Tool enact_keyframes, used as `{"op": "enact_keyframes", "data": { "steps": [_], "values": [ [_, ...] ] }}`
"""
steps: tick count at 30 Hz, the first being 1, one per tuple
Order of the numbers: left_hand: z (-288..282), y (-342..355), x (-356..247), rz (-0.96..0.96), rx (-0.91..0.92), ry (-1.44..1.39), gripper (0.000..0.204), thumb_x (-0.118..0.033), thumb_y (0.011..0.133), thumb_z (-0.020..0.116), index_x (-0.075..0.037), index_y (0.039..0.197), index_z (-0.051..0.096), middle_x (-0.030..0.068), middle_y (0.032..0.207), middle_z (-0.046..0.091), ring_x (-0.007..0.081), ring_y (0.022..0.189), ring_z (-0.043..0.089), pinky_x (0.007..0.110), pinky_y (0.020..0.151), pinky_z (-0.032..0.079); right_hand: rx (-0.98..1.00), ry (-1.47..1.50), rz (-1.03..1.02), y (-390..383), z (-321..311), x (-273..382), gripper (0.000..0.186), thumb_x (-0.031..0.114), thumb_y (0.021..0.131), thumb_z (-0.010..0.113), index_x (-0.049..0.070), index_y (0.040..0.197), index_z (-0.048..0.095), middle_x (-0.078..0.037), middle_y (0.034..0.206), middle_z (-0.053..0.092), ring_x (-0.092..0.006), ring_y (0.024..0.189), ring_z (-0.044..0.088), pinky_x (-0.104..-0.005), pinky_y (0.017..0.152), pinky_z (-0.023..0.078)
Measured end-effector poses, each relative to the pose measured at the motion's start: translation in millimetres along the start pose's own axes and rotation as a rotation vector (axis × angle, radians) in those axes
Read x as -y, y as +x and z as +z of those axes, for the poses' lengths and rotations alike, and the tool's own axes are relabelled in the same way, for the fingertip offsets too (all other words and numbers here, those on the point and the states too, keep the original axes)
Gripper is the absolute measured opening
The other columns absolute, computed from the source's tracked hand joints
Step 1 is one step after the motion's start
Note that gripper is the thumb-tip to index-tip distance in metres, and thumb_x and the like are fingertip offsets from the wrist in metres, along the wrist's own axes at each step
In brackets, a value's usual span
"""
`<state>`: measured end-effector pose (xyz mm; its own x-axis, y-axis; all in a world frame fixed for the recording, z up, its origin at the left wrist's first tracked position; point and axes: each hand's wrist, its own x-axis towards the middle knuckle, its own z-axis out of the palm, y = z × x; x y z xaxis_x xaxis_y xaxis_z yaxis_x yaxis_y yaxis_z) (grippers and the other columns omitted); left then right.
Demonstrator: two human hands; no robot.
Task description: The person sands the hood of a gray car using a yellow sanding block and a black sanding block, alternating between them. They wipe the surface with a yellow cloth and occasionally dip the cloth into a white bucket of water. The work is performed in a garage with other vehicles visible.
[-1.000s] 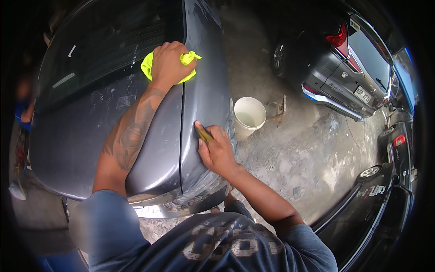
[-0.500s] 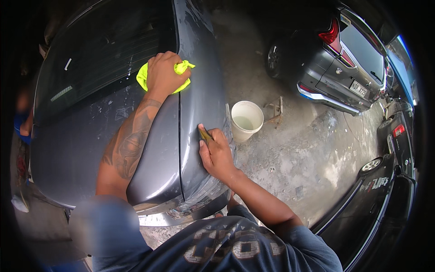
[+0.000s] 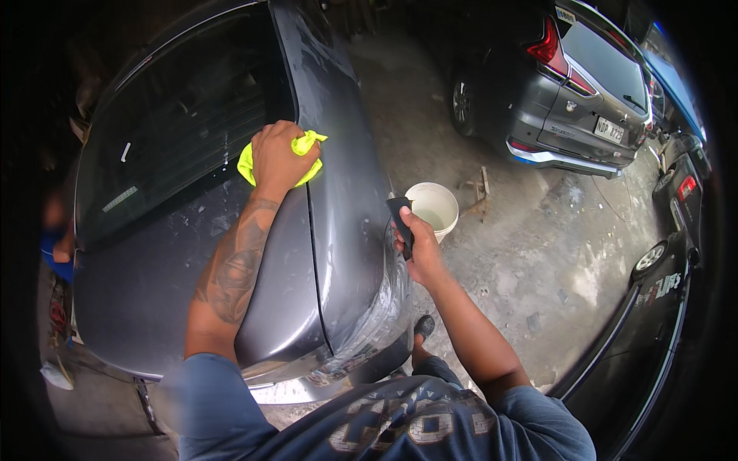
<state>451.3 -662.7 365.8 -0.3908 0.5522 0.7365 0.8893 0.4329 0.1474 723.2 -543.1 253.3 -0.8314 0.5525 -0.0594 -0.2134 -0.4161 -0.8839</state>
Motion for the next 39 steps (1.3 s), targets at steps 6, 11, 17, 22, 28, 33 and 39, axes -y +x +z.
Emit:
{"op": "enact_keyframes", "data": {
  "steps": [6,11,17,22,28,33,39],
  "values": [
    [4,2,9,-0.092,-0.192,0.145,0.040,-0.028,0.080,0.084,-0.013,0.114,0.072,0.0070,0.138,0.063,0.0318,0.136,0.053,0.052,0.114,0.036,0.108,0.332,0.108,-26,-27,16,0.048,0.041,0.104,0.060,0.006,0.137,0.060,-0.007,0.110,0.072,-0.0148,0.084,0.059,-0.0326,0.076,0.048],
    [-16,-8,-23,0.197,-0.225,0.149,0.045,-0.027,0.084,0.083,-0.015,0.125,0.069,0.0084,0.144,0.058,0.0310,0.146,0.046,0.058,0.120,0.026,-0.114,0.151,0.076,-62,-58,25,0.052,0.038,0.105,0.057,0.001,0.141,0.059,-0.010,0.120,0.073,-0.0181,0.099,0.065,-0.0344,0.089,0.052],
    [-77,-98,-161,0.284,0.360,-0.463,0.035,-0.019,0.088,0.083,-0.004,0.118,0.073,0.0133,0.124,0.070,0.0328,0.108,0.071,0.041,0.092,0.056,-0.077,0.074,-0.028,-115,-67,38,0.055,0.043,0.110,0.054,0.000,0.143,0.057,-0.012,0.129,0.070,-0.0188,0.107,0.063,-0.0355,0.097,0.049],
    [-101,-178,-253,-0.012,0.442,-0.680,0.044,-0.020,0.086,0.087,-0.005,0.125,0.072,0.0142,0.130,0.069,0.0333,0.117,0.070,0.041,0.099,0.057,0.219,0.084,-0.122,-157,-36,31,0.070,0.043,0.115,0.047,0.005,0.169,0.025,-0.011,0.161,0.044,-0.0201,0.139,0.046,-0.0337,0.111,0.037],
    [-95,-216,-267,-0.303,0.315,-0.697,0.052,-0.012,0.081,0.090,-0.003,0.130,0.072,0.0161,0.140,0.066,0.0322,0.126,0.068,0.040,0.103,0.057,0.530,-0.090,-0.070,-142,-50,23,0.070,0.030,0.114,0.051,0.004,0.170,0.018,-0.011,0.172,0.028,-0.0239,0.153,0.035,-0.0395,0.125,0.028],
    [-97,-205,-296,-0.298,0.296,-0.635,0.049,-0.008,0.082,0.087,-0.001,0.128,0.073,0.0167,0.145,0.066,0.0313,0.129,0.068,0.038,0.105,0.058,0.595,-0.041,-0.006,-132,-69,37,0.085,0.029,0.111,0.056,0.007,0.172,0.002,-0.012,0.177,0.018,-0.0281,0.158,0.031,-0.0453,0.129,0.025],
    [-60,-196,-311,-0.277,0.322,-0.701,0.027,-0.009,0.090,0.081,0.002,0.113,0.071,0.0171,0.136,0.071,0.0327,0.107,0.077,0.039,0.089,0.063,0.650,-0.050,-0.020,-120,-116,67,0.094,0.020,0.103,0.070,0.006,0.171,0.007,-0.013,0.176,0.019,-0.0295,0.157,0.033,-0.0462,0.127,0.031]
  ]
}}
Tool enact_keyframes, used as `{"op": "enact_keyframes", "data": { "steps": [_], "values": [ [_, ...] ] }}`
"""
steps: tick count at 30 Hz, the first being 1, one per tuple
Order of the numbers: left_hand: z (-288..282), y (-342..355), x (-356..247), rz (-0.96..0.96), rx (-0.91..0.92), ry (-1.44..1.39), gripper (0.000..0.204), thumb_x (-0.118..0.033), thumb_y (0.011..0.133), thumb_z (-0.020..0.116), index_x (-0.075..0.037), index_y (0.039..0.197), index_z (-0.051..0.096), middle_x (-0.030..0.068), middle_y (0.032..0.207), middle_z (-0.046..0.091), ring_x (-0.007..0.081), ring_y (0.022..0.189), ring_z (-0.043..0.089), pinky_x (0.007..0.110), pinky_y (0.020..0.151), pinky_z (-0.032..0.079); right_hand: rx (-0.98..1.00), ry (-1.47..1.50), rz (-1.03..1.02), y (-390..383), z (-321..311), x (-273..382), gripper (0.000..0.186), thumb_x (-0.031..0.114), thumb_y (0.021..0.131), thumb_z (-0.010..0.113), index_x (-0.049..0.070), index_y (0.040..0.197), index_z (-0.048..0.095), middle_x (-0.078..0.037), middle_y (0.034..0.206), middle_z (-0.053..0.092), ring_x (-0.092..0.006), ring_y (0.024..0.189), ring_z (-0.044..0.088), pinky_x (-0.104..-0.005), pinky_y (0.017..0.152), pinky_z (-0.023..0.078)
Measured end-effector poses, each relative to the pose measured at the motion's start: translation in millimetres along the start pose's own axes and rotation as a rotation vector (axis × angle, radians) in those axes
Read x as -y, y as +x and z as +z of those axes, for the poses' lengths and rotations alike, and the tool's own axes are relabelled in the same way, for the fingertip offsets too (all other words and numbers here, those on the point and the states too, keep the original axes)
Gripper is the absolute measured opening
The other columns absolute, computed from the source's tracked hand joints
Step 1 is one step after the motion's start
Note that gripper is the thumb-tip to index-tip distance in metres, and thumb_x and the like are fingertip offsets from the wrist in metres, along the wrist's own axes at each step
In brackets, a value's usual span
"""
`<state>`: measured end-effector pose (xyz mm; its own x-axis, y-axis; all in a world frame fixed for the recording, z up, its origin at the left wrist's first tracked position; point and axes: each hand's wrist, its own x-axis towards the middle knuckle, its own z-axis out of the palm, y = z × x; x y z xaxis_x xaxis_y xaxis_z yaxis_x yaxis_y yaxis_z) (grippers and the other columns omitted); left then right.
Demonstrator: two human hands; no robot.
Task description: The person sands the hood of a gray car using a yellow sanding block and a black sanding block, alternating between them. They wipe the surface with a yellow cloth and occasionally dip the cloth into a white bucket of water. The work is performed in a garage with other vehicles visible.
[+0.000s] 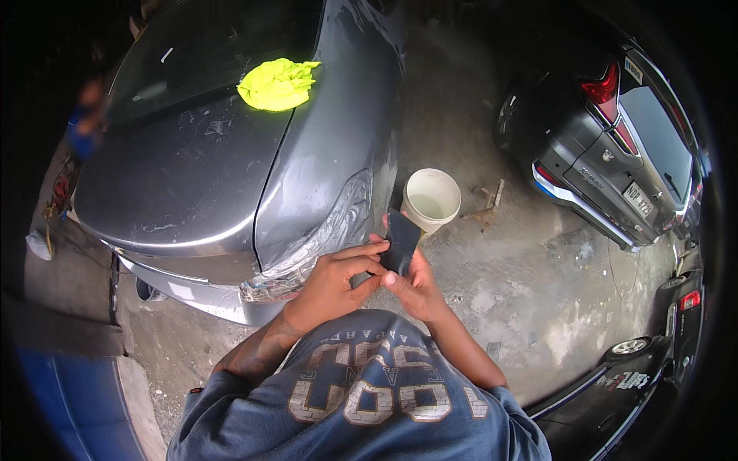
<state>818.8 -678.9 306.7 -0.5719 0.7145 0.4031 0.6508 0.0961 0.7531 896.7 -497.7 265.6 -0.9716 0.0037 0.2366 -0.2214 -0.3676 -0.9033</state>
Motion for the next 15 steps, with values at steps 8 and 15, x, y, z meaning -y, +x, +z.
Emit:
{"op": "enact_keyframes", "data": {
  "steps": [8,15],
  "values": [
    [61,27,-7,-0.238,-0.135,-0.383,0.010,-0.007,0.104,0.063,-0.002,0.109,0.056,0.0164,0.111,0.076,0.0149,0.083,0.074,0.031,0.068,0.056,-0.070,0.124,0.108,-26,-75,5,0.087,0.000,0.097,0.070,0.005,0.169,0.021,-0.015,0.172,0.033,-0.0307,0.152,0.043,-0.0468,0.125,0.036],
    [99,41,15,-0.420,-0.365,-0.105,0.013,-0.014,0.108,0.058,-0.003,0.112,0.052,0.0107,0.074,0.066,0.0170,0.060,0.060,0.037,0.055,0.044,-0.573,-0.505,0.123,-37,-109,-35,0.112,0.011,0.089,0.083,0.001,0.170,0.007,-0.024,0.175,0.018,-0.0414,0.159,0.027,-0.0494,0.127,0.028]
  ]
}}
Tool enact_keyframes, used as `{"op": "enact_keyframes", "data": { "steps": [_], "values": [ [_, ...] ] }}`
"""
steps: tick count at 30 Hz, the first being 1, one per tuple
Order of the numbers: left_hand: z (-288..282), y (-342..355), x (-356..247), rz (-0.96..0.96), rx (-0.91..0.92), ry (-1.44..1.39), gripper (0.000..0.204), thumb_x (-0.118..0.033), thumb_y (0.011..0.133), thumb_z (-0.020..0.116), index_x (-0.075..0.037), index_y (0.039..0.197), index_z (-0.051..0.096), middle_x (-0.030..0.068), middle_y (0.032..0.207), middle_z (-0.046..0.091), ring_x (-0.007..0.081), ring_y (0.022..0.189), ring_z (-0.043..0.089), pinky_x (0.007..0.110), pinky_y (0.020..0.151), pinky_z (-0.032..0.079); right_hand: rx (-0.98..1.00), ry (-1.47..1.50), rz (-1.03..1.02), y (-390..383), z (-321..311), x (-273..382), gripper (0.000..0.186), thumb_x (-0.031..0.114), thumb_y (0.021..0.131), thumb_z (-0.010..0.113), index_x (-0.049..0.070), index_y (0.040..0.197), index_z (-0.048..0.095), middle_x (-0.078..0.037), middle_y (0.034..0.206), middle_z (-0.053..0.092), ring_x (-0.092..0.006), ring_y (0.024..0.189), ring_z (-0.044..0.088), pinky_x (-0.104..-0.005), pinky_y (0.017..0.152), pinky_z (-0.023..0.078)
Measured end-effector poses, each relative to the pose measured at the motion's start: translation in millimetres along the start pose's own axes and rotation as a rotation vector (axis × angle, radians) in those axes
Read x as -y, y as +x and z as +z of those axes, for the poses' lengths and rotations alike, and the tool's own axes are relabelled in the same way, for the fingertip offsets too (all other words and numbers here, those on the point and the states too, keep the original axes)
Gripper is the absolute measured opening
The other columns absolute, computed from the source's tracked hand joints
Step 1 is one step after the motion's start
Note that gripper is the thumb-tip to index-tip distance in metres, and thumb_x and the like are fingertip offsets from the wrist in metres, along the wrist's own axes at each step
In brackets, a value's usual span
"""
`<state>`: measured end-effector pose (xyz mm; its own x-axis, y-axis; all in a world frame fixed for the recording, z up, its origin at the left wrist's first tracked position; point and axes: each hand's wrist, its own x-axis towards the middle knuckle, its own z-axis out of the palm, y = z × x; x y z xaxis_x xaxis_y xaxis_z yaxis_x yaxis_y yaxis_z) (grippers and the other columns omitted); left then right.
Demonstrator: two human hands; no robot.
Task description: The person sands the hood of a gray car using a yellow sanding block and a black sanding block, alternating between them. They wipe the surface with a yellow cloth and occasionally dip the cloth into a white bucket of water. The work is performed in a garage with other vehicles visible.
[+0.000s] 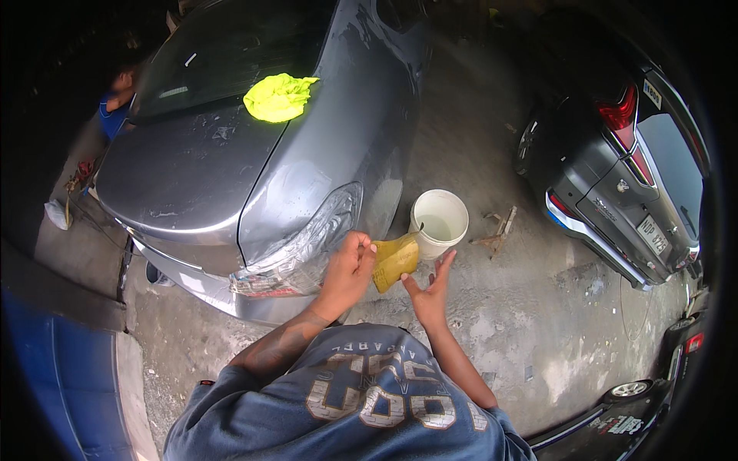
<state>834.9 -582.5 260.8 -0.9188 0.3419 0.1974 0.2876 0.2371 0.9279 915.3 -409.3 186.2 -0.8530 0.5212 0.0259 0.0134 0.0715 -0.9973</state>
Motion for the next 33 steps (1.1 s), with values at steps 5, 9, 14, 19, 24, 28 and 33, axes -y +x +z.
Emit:
{"op": "enact_keyframes", "data": {
  "steps": [5,9,14,19,24,28,33],
  "values": [
    [5,6,-5,-0.036,0.062,0.180,0.017,-0.018,0.109,0.057,-0.004,0.116,0.050,0.0145,0.081,0.068,0.0234,0.066,0.068,0.040,0.060,0.053,0.386,-0.496,-0.652,3,-8,36,0.129,0.049,0.080,0.089,0.004,0.171,0.009,-0.029,0.175,0.012,-0.0479,0.162,0.015,-0.0558,0.130,0.020],
    [-26,24,-10,-0.414,0.109,-0.517,0.017,-0.021,0.112,0.049,-0.006,0.118,0.051,0.0145,0.110,0.069,0.0228,0.088,0.072,0.038,0.074,0.063,0.632,-0.419,-0.822,18,9,47,0.129,0.059,0.076,0.089,0.005,0.170,0.019,-0.025,0.176,0.016,-0.0453,0.162,0.017,-0.0557,0.129,0.023],
    [-96,60,-15,-0.493,0.324,-0.568,0.032,-0.033,0.114,0.047,-0.003,0.126,0.051,0.0172,0.114,0.071,0.0226,0.096,0.073,0.036,0.086,0.061,0.580,-0.368,-0.817,41,41,64,0.092,0.043,0.094,0.076,0.004,0.165,0.033,-0.026,0.169,0.032,-0.0448,0.154,0.036,-0.0536,0.124,0.031],
    [-166,134,-44,-0.059,0.334,0.088,0.045,-0.043,0.111,0.057,-0.007,0.139,0.056,0.0194,0.134,0.070,0.0324,0.118,0.071,0.043,0.102,0.055,0.124,-0.214,-0.431,57,91,17,0.052,0.027,0.112,0.048,-0.003,0.154,0.046,-0.032,0.146,0.054,-0.0449,0.134,0.053,-0.0521,0.113,0.040],
    [-230,257,-23,0.748,-0.079,1.027,0.077,-0.059,0.091,0.075,-0.014,0.151,0.057,0.0224,0.166,0.042,0.0448,0.153,0.040,0.060,0.122,0.032,-0.120,-0.041,-0.249,70,143,57,0.055,0.018,0.109,0.051,-0.004,0.158,0.037,-0.033,0.155,0.045,-0.0470,0.145,0.043,-0.0476,0.119,0.037],
    [-230,318,7,0.562,-0.035,1.130,0.082,-0.065,0.085,0.079,-0.016,0.148,0.062,0.0201,0.161,0.045,0.0433,0.149,0.042,0.066,0.118,0.030,0.074,-0.466,-0.603,55,225,54,0.079,0.019,0.105,0.061,0.004,0.170,0.019,-0.024,0.175,0.017,-0.0437,0.163,0.015,-0.0517,0.131,0.018],
    [-217,307,17,0.900,0.091,0.914,0.040,-0.044,0.076,0.087,-0.008,0.091,0.079,0.0051,0.110,0.068,0.0289,0.106,0.062,0.047,0.091,0.043,0.164,-0.503,-0.545,-7,270,79,0.087,0.040,0.105,0.061,-0.002,0.168,0.018,-0.030,0.174,0.012,-0.0473,0.162,0.011,-0.0575,0.131,0.013]
  ]
}}
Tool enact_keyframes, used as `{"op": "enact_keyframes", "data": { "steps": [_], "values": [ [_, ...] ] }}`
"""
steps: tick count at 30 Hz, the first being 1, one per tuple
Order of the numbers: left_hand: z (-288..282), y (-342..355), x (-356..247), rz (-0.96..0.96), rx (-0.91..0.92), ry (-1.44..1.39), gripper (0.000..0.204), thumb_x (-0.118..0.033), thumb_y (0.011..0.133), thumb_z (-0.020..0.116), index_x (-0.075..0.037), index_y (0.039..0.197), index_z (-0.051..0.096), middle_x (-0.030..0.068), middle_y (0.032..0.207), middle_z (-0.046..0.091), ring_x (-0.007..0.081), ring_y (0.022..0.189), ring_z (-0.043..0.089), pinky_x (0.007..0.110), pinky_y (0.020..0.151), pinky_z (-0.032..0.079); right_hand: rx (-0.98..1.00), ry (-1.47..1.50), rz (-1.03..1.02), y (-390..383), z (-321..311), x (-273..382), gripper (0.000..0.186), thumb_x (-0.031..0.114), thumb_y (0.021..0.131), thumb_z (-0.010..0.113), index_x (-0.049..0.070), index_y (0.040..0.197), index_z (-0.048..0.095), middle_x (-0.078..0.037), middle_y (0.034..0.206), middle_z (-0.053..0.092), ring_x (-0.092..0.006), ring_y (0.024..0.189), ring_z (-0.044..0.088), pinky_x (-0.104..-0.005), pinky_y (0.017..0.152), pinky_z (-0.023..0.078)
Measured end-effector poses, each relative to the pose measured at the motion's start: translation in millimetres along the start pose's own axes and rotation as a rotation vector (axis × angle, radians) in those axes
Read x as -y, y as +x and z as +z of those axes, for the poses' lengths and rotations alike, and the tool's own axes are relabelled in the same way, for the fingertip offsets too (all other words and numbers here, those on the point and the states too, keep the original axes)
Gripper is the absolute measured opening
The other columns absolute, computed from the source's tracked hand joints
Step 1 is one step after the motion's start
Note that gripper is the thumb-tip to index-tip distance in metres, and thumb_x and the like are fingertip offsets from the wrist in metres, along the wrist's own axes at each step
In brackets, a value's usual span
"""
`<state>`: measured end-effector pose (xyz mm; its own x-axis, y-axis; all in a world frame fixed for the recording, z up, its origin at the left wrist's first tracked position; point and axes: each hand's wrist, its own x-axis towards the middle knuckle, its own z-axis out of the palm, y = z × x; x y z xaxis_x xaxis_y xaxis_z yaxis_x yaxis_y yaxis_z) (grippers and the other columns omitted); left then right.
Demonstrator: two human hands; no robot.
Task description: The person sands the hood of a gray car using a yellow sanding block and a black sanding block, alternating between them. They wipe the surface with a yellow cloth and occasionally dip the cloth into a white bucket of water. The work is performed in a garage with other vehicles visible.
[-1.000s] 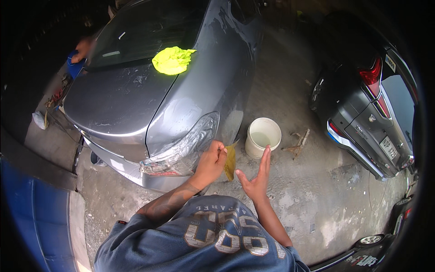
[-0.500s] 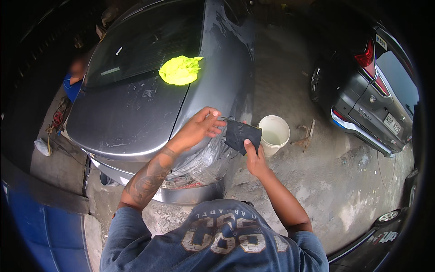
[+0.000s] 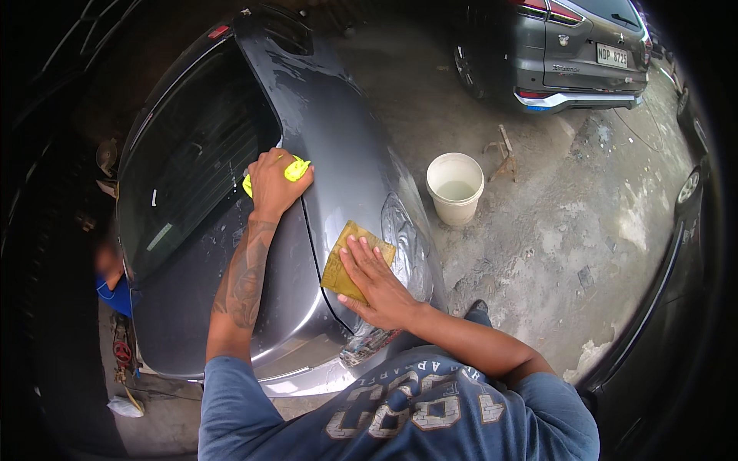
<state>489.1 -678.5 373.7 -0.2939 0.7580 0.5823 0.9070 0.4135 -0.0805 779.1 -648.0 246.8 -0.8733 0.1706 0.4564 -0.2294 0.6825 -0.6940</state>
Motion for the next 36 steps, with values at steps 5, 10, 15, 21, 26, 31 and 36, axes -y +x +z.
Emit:
{"op": "enact_keyframes", "data": {
  "steps": [5,10,15,21,26,31,36],
  "values": [
    [-13,-8,-49,0.278,0.015,-0.091,0.025,-0.025,0.070,0.088,-0.007,0.079,0.073,0.0048,0.092,0.069,0.0272,0.092,0.063,0.042,0.087,0.043,-0.043,-0.009,0.079,35,-3,-16,0.086,0.044,0.108,0.050,-0.007,0.167,0.013,-0.032,0.174,0.008,-0.0472,0.163,0.006,-0.0575,0.131,0.010],
    [-5,-1,-42,0.340,0.062,-0.125,0.023,-0.022,0.068,0.085,-0.007,0.078,0.070,0.0061,0.087,0.067,0.0287,0.089,0.063,0.043,0.086,0.042,-0.004,0.051,0.049,6,9,19,0.081,0.034,0.108,0.047,-0.008,0.167,0.011,-0.032,0.174,0.007,-0.0484,0.163,0.006,-0.0563,0.131,0.007],
    [21,32,-11,0.208,-0.146,-0.031,0.023,-0.021,0.072,0.084,-0.007,0.083,0.070,0.0070,0.090,0.067,0.0292,0.093,0.063,0.043,0.088,0.042,-0.090,0.022,0.207,86,-1,-36,0.078,0.030,0.108,0.045,-0.009,0.166,0.012,-0.030,0.175,0.005,-0.0453,0.164,0.007,-0.0543,0.132,0.006],
    [34,37,7,0.153,-0.176,-0.038,0.028,-0.028,0.073,0.084,-0.008,0.090,0.074,0.0043,0.100,0.069,0.0266,0.102,0.063,0.044,0.095,0.039,0.023,0.206,0.063,20,1,-1,0.076,0.027,0.107,0.041,-0.002,0.170,0.009,-0.024,0.178,0.005,-0.0412,0.165,0.001,-0.0517,0.133,0.003],
    [35,44,4,0.144,-0.145,-0.015,0.026,-0.027,0.073,0.084,-0.010,0.090,0.074,0.0040,0.100,0.069,0.0258,0.102,0.063,0.044,0.095,0.040,-0.012,0.298,0.230,89,-27,-51,0.078,0.033,0.107,0.040,-0.003,0.169,0.009,-0.025,0.177,0.008,-0.0390,0.165,0.002,-0.0491,0.133,0.004],
    [29,44,14,0.118,-0.186,-0.055,0.028,-0.030,0.076,0.085,-0.010,0.092,0.074,0.0039,0.103,0.070,0.0264,0.104,0.064,0.045,0.095,0.041,0.076,0.259,0.049,28,-17,-10,0.079,0.032,0.107,0.043,-0.004,0.169,0.008,-0.027,0.177,0.007,-0.0390,0.165,0.003,-0.0488,0.133,0.003],
    [41,54,55,-0.108,-0.295,0.140,0.031,-0.037,0.084,0.084,-0.010,0.096,0.073,0.0034,0.108,0.069,0.0298,0.110,0.063,0.050,0.096,0.042,-0.019,0.228,0.192,85,-25,-51,0.080,0.027,0.106,0.044,-0.005,0.169,0.006,-0.027,0.176,0.007,-0.0411,0.165,0.002,-0.0488,0.133,0.004]
  ]
}}
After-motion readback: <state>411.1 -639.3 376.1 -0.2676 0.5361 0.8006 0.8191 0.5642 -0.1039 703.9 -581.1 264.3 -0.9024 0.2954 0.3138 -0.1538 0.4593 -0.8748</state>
